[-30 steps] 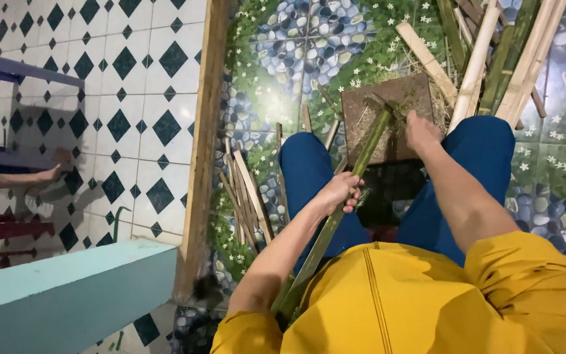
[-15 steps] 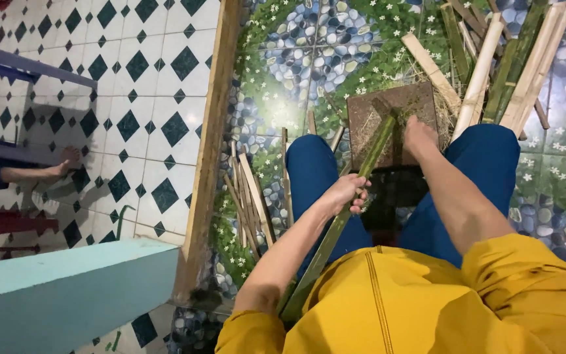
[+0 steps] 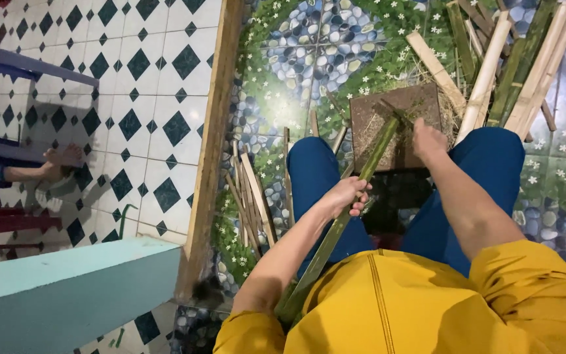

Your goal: The person shaves and thins bamboo strips using a knife against a wooden block.

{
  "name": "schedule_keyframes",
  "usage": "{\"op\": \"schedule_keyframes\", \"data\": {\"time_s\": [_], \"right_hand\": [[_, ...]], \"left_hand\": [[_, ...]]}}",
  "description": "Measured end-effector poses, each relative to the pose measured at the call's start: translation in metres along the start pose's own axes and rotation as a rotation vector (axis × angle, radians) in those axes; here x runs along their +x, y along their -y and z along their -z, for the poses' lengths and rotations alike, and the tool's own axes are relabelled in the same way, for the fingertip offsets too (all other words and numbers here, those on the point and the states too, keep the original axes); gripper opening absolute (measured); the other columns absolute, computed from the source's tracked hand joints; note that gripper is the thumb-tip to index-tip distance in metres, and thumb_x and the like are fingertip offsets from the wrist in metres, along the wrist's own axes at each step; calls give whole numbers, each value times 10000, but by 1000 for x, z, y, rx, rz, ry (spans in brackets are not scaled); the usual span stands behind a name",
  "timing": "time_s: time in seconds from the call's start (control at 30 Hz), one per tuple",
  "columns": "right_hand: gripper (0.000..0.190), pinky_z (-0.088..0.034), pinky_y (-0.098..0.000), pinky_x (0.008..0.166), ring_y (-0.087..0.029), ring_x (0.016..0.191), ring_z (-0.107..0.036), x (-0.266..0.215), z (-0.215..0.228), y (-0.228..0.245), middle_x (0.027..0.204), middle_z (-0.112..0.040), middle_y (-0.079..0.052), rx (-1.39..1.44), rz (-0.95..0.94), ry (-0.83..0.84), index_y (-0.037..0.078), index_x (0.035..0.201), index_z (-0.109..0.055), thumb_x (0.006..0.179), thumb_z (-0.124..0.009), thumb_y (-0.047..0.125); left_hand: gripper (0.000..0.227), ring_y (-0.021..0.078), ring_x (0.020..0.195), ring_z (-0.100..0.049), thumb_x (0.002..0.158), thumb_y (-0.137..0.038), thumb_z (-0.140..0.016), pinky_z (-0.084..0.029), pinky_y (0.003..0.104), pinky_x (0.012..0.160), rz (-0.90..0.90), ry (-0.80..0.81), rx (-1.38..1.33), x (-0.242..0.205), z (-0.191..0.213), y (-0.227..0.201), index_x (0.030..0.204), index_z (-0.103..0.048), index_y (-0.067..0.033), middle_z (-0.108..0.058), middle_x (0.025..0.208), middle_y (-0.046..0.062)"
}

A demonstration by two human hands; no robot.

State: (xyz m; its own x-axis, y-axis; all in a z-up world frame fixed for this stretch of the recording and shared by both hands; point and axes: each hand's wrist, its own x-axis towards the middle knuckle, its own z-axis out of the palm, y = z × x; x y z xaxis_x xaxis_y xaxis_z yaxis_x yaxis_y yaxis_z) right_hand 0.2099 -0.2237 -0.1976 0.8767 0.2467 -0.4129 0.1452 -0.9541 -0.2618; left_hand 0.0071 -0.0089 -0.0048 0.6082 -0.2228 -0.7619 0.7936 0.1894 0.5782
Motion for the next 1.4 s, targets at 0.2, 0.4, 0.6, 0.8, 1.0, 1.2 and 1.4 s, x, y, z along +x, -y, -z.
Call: {"op": "schedule_keyframes", "data": {"time_s": [0.2, 0.4, 0.6, 0.8, 1.0, 1.2, 1.4], "right_hand": [[246, -567, -666, 823, -542, 1015, -724, 10, -7, 10, 1032, -738, -345, 74, -65, 44, 18, 1201, -490, 992, -600, 86], [298, -567, -651, 846, -535, 1028, -721, -3, 11, 20, 1012, -740, -346, 21, -61, 55, -20, 1238, -484, 979, -612, 53], [427, -510, -727, 863, -602, 1063, -661, 59, -28, 4, 1067, -692, -398, 207, -113, 93, -79, 1314, -457, 962, -638, 79], [303, -520, -688, 901, -568, 1115, -664, -25, 22, 14, 1122, -701, -390, 138, -68, 128, -68, 1262, -489, 998, -580, 48], [274, -550, -652, 873, -531, 1087, -703, -12, 16, 13, 1075, -731, -362, 34, -52, 59, -17, 1254, -486, 1013, -575, 76], [265, -548, -659, 856, -514, 1062, -715, 5, 7, 11, 1077, -736, -344, -2, -66, 59, 7, 1235, -488, 996, -554, 100], [465, -518, -744, 802, -602, 1028, -672, 26, -9, 12, 1049, -684, -422, 187, -148, 118, -125, 1344, -448, 936, -640, -9]], "left_hand": [[249, 124, 569, -405, 1128, -184, -339, -356, 264, 407, -11, 22, 12, 1, -5, 6, 1238, -448, 11, -488, 798, 100], [219, 120, 554, -420, 1105, -183, -342, -357, 250, 376, -13, 15, -12, 0, -11, 4, 1194, -454, -18, -473, 784, 83], [229, 133, 546, -420, 1088, -206, -386, -356, 257, 357, 0, -32, -33, 2, -13, 4, 1214, -437, -22, -458, 776, 101], [254, 117, 563, -413, 1105, -190, -377, -361, 253, 367, -15, 10, 8, -4, -1, 1, 1228, -462, 15, -481, 785, 86], [288, 128, 576, -411, 1109, -209, -384, -369, 265, 376, 7, -23, -5, -5, -5, 1, 1260, -442, 29, -472, 794, 85], [259, 131, 570, -423, 1111, -204, -356, -373, 258, 383, -2, 9, -5, 8, -6, 6, 1242, -448, -1, -474, 792, 79], [235, 133, 560, -424, 1096, -234, -370, -363, 259, 359, -1, -24, -32, 8, -17, 13, 1214, -431, -39, -449, 788, 68]]}}
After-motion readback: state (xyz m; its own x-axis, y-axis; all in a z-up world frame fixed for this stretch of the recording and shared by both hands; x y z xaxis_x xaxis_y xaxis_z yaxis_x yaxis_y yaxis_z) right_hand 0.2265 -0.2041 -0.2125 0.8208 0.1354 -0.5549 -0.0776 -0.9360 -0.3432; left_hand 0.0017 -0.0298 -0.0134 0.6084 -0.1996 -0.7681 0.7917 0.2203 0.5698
